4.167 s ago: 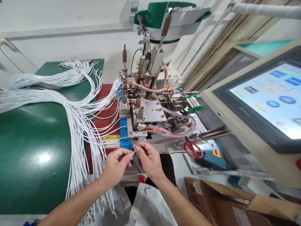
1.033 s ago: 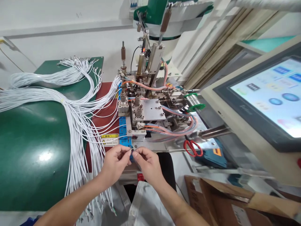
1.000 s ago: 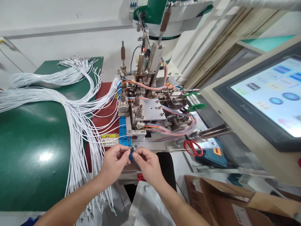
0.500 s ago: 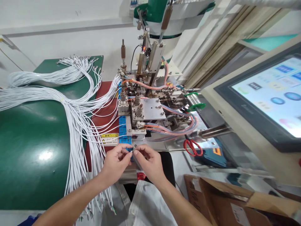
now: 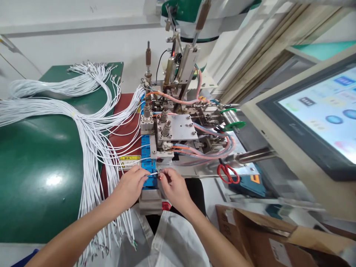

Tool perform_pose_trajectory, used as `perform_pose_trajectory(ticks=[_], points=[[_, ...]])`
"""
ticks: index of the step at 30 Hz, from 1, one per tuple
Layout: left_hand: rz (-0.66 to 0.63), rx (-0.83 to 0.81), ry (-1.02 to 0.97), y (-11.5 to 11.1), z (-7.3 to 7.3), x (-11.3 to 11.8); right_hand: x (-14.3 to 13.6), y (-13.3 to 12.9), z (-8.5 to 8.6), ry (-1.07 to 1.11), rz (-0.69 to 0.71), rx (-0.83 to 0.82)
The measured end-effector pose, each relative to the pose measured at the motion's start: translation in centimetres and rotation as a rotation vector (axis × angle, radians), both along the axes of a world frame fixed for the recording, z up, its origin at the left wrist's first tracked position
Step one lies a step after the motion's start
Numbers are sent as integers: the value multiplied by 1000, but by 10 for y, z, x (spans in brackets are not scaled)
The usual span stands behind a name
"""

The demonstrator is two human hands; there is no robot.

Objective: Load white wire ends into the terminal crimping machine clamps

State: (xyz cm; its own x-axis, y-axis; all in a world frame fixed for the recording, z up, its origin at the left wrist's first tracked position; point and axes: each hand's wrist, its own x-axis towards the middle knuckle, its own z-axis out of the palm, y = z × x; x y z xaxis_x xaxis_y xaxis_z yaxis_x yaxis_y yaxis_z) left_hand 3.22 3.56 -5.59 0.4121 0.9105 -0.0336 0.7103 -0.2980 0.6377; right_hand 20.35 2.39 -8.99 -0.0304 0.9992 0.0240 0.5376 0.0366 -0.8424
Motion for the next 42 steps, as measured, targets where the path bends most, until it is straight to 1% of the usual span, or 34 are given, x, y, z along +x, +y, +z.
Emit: perform_pose_trajectory(ticks=[2,4,10,14,19,23,26,30,32,34,38,40,42], points=[[-2,29,13,1,-4,0,-1,0,-1,-27,-5,-3],[5,28,20,1,-5,0,-2,0,-1,-44,-15,-7],[18,13,53,5,2,1,-2,1,1,-61,-36,-60],[31,23,67,7,1,2,-3,1,4,-43,-51,-82],[26,46,74,7,-3,2,0,4,1,57,-27,-162],[26,61,45,6,-5,1,3,7,-3,174,-2,-165],[31,64,28,5,-5,1,4,10,-2,218,2,-116],[33,64,27,3,-7,1,1,12,-3,100,-44,49],[30,71,34,2,-8,1,-2,11,-4,46,-60,105],[29,82,49,0,-9,2,-4,10,-5,17,-77,111],[44,102,103,-3,-10,4,-8,6,-5,6,-118,53],[50,94,123,-3,-9,6,-9,5,-5,7,-121,71],[53,73,133,-3,-7,7,-8,3,-7,2,-120,124]])
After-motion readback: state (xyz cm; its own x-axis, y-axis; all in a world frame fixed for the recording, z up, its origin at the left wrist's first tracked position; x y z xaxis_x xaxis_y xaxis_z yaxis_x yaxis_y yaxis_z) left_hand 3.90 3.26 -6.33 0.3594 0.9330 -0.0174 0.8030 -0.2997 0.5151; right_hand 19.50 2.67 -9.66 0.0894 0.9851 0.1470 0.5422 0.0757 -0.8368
